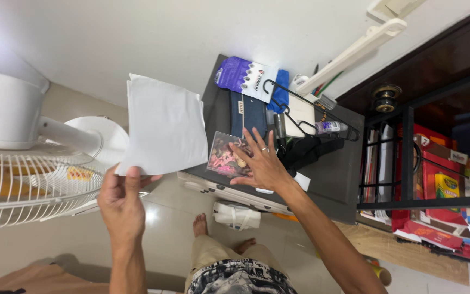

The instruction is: The person organizes various items on a small table and a nearby shelf. They pick up a box of crayons, a small green box, and a white paper, placing them into a shelf compartment. They also handle a blue pencil case, a container of hair accessories, and a spray bottle, moving them around the table surface.

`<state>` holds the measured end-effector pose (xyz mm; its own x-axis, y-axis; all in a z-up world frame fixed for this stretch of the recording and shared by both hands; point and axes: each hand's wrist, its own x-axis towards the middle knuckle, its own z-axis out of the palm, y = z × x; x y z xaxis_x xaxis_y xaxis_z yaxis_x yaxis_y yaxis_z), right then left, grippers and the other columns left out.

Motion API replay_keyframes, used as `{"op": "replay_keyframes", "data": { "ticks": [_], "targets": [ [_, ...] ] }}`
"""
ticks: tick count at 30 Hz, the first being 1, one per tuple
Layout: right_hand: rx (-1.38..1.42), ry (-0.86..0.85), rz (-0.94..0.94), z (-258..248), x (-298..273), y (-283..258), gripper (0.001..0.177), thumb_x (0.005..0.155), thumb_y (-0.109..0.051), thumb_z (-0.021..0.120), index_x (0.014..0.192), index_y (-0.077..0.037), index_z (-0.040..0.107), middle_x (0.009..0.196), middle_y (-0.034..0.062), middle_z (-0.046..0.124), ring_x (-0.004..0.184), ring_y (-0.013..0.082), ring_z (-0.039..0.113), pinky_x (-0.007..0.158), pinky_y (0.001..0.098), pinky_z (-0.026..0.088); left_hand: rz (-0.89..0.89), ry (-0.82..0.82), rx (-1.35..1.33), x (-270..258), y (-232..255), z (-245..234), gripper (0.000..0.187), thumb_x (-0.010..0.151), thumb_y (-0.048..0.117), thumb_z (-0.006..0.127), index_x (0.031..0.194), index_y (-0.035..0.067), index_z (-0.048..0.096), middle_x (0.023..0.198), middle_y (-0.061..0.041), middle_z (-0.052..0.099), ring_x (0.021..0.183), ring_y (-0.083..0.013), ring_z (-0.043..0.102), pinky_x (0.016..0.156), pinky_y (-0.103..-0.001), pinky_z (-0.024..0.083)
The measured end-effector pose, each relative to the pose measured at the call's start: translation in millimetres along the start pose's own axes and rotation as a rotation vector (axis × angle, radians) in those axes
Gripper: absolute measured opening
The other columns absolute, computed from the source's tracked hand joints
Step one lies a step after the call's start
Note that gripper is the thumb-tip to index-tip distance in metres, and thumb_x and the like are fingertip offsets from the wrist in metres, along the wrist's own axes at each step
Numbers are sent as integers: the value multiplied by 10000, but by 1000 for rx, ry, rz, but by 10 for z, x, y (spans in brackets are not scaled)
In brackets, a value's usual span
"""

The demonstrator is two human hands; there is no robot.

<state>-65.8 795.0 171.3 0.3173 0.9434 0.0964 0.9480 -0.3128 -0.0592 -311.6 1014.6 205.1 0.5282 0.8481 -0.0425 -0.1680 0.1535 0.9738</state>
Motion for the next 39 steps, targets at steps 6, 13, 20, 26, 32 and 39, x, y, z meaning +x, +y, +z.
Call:
{"op": "replay_keyframes", "data": {
  "ticks": [6,13,20,26,32,39],
  "targets": [
    [1604,272,437,-240,-747,-89,885,981,-784,392,1586,-137,397,1685,203,370,1565,406,347,1278,563,262,531,-616,180,-350,55,759,190,923,-59,573,979,101,659,1294,-123,752,1296,-271,712,1111,-405,563],
    [2343,711,399,-217,-2074,73,921,929,-758,459,1572,-105,371,1621,188,406,1489,358,407,1221,523,324,658,-1313,448,-1178,19,1876,383,868,113,737,1251,98,734,1431,-61,638,1467,-284,488,1144,-427,475],
    [2267,1052,425,-346,-3820,65,965,878,-732,526,1559,-72,345,1558,172,443,1413,309,466,1163,482,386,500,-1378,457,-2557,-118,3054,719,887,495,778,1444,82,588,1619,-180,419,1549,-390,297,1227,-586,266],
    [1917,1214,729,-565,-5525,201,1010,834,-711,584,1547,-44,322,1503,159,475,1349,267,517,1114,447,439,481,-1527,438,-4115,-298,4197,1064,711,450,886,1511,16,335,1607,-260,227,1515,-475,137,1161,-582,261],
    [1406,1296,1221,-974,-6825,353,483,1080,-401,542,1160,61,660,1010,84,708,891,135,645,788,302,529,320,-1734,272,-5176,-567,4896,1073,731,259,866,1587,11,269,1687,-252,188,1567,-423,194,1210,-501,296],
    [1069,1249,1424,-1287,-7464,320,472,1098,-370,480,1055,35,718,877,45,706,784,69,614,692,253,507,9,-1884,128,-5858,-661,5360,846,912,230,753,1591,8,299,1604,-246,431,1463,-304,454,1159,-421,430]
  ]
}}
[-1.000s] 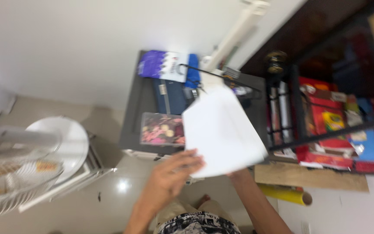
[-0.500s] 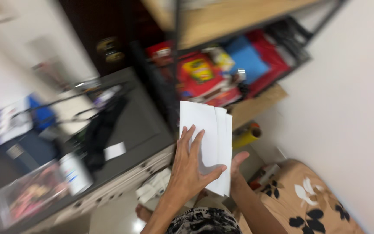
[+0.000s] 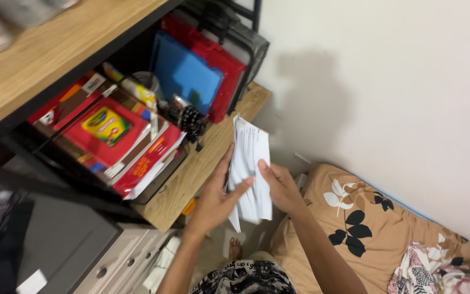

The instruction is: The person organizes various items on a small table and a nearby shelf. They pick up a box of crayons, a small green box, and a white paper, placing them into a shelf compartment. They also handle a blue pencil case, a container of hair accessories, and a spray bottle, moving them around the table surface.

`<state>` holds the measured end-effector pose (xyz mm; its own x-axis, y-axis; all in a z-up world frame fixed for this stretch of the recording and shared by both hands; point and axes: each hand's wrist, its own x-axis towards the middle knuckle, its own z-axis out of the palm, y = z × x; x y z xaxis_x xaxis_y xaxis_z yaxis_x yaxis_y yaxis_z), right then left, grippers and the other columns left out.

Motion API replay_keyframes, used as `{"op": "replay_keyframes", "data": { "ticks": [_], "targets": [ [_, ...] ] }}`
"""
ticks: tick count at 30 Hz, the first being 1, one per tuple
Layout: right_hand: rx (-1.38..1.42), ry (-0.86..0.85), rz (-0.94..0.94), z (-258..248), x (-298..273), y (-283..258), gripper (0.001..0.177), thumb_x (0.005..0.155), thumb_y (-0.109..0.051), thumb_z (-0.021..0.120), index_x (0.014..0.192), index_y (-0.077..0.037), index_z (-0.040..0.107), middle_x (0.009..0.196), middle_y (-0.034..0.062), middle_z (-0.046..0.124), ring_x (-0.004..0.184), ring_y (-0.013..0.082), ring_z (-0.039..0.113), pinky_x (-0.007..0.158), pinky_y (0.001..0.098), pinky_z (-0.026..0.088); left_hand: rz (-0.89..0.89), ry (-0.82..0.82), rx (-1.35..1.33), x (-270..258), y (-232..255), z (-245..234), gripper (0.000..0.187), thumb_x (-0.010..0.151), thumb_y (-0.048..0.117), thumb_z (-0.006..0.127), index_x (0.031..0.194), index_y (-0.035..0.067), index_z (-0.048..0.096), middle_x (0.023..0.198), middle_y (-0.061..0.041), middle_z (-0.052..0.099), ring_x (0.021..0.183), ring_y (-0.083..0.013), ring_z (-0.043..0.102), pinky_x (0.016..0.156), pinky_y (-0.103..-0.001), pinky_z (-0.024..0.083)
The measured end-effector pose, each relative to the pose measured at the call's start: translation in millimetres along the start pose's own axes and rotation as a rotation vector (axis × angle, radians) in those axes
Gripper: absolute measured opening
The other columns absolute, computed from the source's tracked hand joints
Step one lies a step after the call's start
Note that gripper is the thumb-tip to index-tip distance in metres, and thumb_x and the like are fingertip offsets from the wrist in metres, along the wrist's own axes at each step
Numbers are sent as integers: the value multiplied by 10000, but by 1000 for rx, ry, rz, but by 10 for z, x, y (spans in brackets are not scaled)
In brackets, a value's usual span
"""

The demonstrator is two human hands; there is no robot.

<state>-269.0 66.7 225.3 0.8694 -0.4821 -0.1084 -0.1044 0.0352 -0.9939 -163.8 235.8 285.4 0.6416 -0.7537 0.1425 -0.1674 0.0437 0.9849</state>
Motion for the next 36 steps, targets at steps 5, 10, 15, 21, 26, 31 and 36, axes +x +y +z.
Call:
{"op": "replay_keyframes", "data": {
  "ticks": [5,10,15,21,26,31,36],
  "targets": [
    [26,36,-111,-216,201,-206,374,1049,-298,550,1138,36,695,935,34,727,812,79,640,701,250,534,-38,-142,-120,386,-12,-25,650,933,152,708,1527,65,460,1612,-154,437,1454,-217,434,1098,-345,487],
    [-30,-8,-313,-346,493,-314,295,1054,-198,631,1201,50,690,981,3,711,873,55,618,752,239,533,-39,-69,-112,806,-97,118,546,946,160,670,1465,72,527,1517,-117,546,1298,-199,574,977,-312,551],
    [-39,212,-150,-740,1039,-529,325,1045,-247,614,1087,53,734,828,0,703,710,62,594,616,248,499,-253,99,-274,1242,-245,-152,386,1027,202,553,1370,60,660,1221,-185,751,989,-198,702,821,-290,582],
    [-197,271,-180,-965,1552,-722,303,1045,-248,592,978,23,711,768,-16,654,686,52,551,585,232,469,-334,170,-102,1693,-102,-276,366,1038,226,479,1353,167,656,1312,-90,722,1162,-229,683,983,-362,521],
    [-139,333,-135,-811,2008,-489,309,1078,-261,541,1092,9,691,844,22,625,709,90,494,576,260,419,304,12,475,2006,-23,45,394,1034,208,617,1419,135,659,1582,-91,532,1482,-342,445,1226,-470,298],
    [-141,273,-247,-850,2567,-640,360,998,-174,610,1276,49,659,1037,153,753,906,171,659,781,342,542,456,221,725,2366,44,-20,393,1004,253,673,1373,119,682,1607,-232,437,1487,-447,378,1188,-531,242],
    [84,90,-248,-1289,3129,-971,508,945,-157,595,1393,77,543,1267,207,709,1180,255,665,991,399,499,272,569,278,2737,13,-200,445,1035,202,585,1418,-23,558,1450,-290,496,1316,-311,502,1075,-393,426]
  ]
}}
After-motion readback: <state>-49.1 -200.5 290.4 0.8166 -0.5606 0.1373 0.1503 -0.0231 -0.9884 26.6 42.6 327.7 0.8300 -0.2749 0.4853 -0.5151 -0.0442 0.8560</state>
